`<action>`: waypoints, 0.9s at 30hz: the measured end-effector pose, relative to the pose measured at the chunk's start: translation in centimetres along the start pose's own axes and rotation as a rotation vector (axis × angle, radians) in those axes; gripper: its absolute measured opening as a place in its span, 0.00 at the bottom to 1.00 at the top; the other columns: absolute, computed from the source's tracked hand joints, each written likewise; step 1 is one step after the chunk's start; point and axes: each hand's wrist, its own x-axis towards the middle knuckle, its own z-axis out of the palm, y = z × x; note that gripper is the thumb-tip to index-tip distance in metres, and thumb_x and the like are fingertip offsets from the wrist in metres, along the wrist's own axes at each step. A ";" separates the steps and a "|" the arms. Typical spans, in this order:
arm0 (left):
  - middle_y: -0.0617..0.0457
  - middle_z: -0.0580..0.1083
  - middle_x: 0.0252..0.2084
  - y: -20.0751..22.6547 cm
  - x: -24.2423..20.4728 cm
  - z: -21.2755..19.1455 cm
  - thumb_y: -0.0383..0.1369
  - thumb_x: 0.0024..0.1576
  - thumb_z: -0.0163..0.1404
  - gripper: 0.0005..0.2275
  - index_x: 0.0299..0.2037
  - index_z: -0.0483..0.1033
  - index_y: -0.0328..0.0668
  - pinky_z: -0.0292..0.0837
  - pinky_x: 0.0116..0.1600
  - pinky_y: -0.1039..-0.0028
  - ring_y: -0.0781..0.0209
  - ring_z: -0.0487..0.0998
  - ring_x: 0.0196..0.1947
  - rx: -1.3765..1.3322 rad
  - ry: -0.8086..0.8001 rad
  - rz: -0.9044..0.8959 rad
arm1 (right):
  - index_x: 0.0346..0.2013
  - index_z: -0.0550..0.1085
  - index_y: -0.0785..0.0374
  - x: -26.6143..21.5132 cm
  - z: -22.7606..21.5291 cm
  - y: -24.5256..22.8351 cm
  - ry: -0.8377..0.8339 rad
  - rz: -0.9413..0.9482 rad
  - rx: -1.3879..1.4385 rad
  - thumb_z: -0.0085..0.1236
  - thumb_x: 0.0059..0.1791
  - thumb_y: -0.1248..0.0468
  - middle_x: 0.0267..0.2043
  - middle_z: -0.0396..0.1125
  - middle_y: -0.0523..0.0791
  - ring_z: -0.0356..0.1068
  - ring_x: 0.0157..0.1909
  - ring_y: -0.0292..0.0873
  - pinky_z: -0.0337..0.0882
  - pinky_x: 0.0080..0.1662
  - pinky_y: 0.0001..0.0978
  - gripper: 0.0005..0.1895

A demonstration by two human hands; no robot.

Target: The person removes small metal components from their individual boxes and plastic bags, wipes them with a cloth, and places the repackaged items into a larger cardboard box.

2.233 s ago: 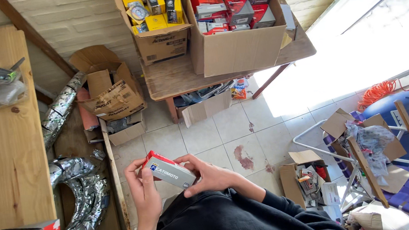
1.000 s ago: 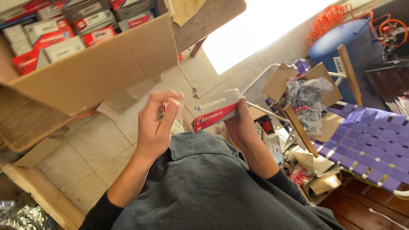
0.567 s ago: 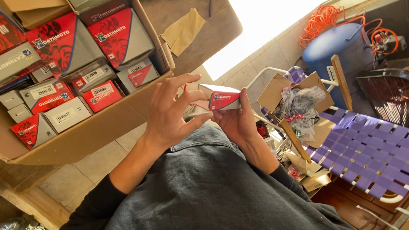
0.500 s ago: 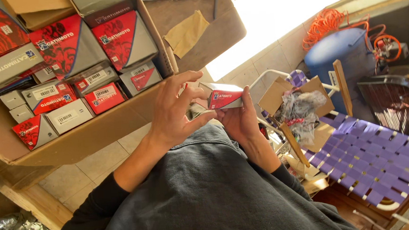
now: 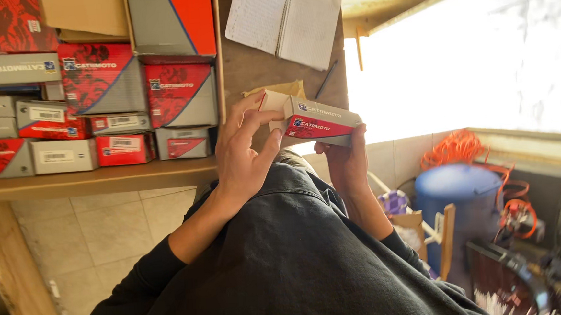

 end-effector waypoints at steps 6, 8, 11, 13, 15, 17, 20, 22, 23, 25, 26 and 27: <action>0.54 0.76 0.73 0.5 2.5 7.6 0.39 0.72 0.58 0.16 0.69 0.85 0.66 0.81 0.59 0.65 0.53 0.82 0.68 -0.263 0.092 -0.199 | 0.70 0.67 0.61 7.2 -6.1 -4.4 -0.207 -0.103 -0.243 0.37 0.68 0.39 0.51 0.77 0.56 0.82 0.44 0.53 0.84 0.44 0.44 0.31; 0.53 0.77 0.73 -3.2 2.5 12.0 0.43 0.73 0.56 0.17 0.72 0.82 0.63 0.82 0.58 0.66 0.56 0.81 0.66 -0.439 0.136 -0.348 | 0.69 0.67 0.59 10.2 -9.1 -5.8 -0.249 -0.133 -0.428 0.45 0.66 0.38 0.53 0.75 0.54 0.79 0.50 0.54 0.81 0.52 0.54 0.29; 0.54 0.73 0.75 -6.1 2.7 17.0 0.51 0.76 0.47 0.22 0.77 0.75 0.62 0.81 0.57 0.68 0.59 0.81 0.63 -0.868 0.207 -0.625 | 0.64 0.67 0.55 12.3 -8.7 -9.8 -0.273 -0.186 -0.728 0.67 0.59 0.45 0.53 0.71 0.49 0.74 0.58 0.52 0.75 0.64 0.59 0.28; 0.55 0.67 0.77 -7.4 2.4 19.5 0.56 0.77 0.40 0.24 0.80 0.70 0.64 0.79 0.55 0.68 0.59 0.82 0.62 -1.127 0.261 -0.755 | 0.60 0.67 0.54 12.3 -6.8 -11.9 -0.279 -0.196 -0.855 0.79 0.54 0.52 0.51 0.69 0.45 0.73 0.59 0.49 0.71 0.66 0.56 0.31; 0.53 0.62 0.65 -9.2 2.5 21.3 0.66 0.73 0.38 0.30 0.80 0.72 0.68 0.82 0.57 0.64 0.52 0.82 0.61 -1.320 0.279 -0.888 | 0.60 0.72 0.56 12.5 -4.6 -12.9 -0.469 -0.262 -1.027 0.92 0.43 0.58 0.47 0.78 0.48 0.80 0.53 0.55 0.74 0.61 0.61 0.40; 0.52 0.63 0.66 -9.0 2.0 21.8 0.67 0.72 0.40 0.30 0.78 0.73 0.69 0.82 0.57 0.61 0.48 0.83 0.61 -1.359 0.312 -0.918 | 0.59 0.74 0.57 13.0 -4.3 -13.3 -0.521 -0.282 -1.039 0.93 0.42 0.55 0.45 0.79 0.48 0.80 0.50 0.53 0.74 0.59 0.57 0.39; 0.54 0.70 0.62 -12.9 0.2 24.2 0.58 0.73 0.45 0.21 0.72 0.76 0.70 0.84 0.51 0.67 0.52 0.86 0.55 -1.396 0.363 -0.911 | 0.55 0.74 0.60 14.1 -4.4 -13.0 -0.609 -0.301 -0.968 0.91 0.45 0.50 0.41 0.77 0.50 0.78 0.45 0.49 0.76 0.54 0.52 0.36; 0.58 0.75 0.58 -17.0 -1.3 26.5 0.47 0.76 0.49 0.12 0.67 0.78 0.72 0.86 0.45 0.74 0.60 0.88 0.50 -1.396 0.377 -0.872 | 0.51 0.71 0.61 14.9 -5.6 -12.0 -0.641 -0.304 -0.887 0.88 0.48 0.47 0.39 0.74 0.51 0.76 0.44 0.48 0.77 0.51 0.50 0.35; 0.58 0.79 0.55 -19.2 -1.7 27.2 0.39 0.74 0.50 0.11 0.65 0.75 0.69 0.85 0.41 0.77 0.62 0.88 0.45 -1.389 0.409 -0.838 | 0.52 0.71 0.59 15.6 -6.2 -11.2 -0.580 -0.247 -0.769 0.83 0.52 0.45 0.41 0.73 0.46 0.76 0.46 0.43 0.78 0.50 0.44 0.32; 0.57 0.84 0.51 -20.9 -1.9 27.0 0.31 0.72 0.51 0.13 0.63 0.73 0.66 0.84 0.37 0.81 0.65 0.88 0.41 -1.379 0.438 -0.803 | 0.53 0.70 0.57 16.6 -6.5 -10.6 -0.517 -0.191 -0.649 0.77 0.55 0.43 0.43 0.72 0.42 0.76 0.47 0.39 0.80 0.49 0.37 0.29; 0.56 0.84 0.51 -20.4 -1.8 26.1 0.35 0.73 0.54 0.11 0.63 0.76 0.65 0.83 0.36 0.80 0.64 0.88 0.41 -1.355 0.475 -0.821 | 0.56 0.70 0.53 16.9 -6.1 -10.9 -0.397 -0.103 -0.536 0.63 0.59 0.38 0.43 0.72 0.41 0.78 0.44 0.38 0.83 0.46 0.34 0.26; 0.54 0.85 0.51 -19.9 -1.9 25.3 0.38 0.73 0.57 0.10 0.63 0.79 0.63 0.82 0.34 0.80 0.63 0.87 0.40 -1.330 0.506 -0.843 | 0.58 0.70 0.50 17.1 -5.9 -11.2 -0.270 -0.015 -0.423 0.48 0.64 0.32 0.44 0.72 0.40 0.80 0.40 0.36 0.85 0.43 0.31 0.27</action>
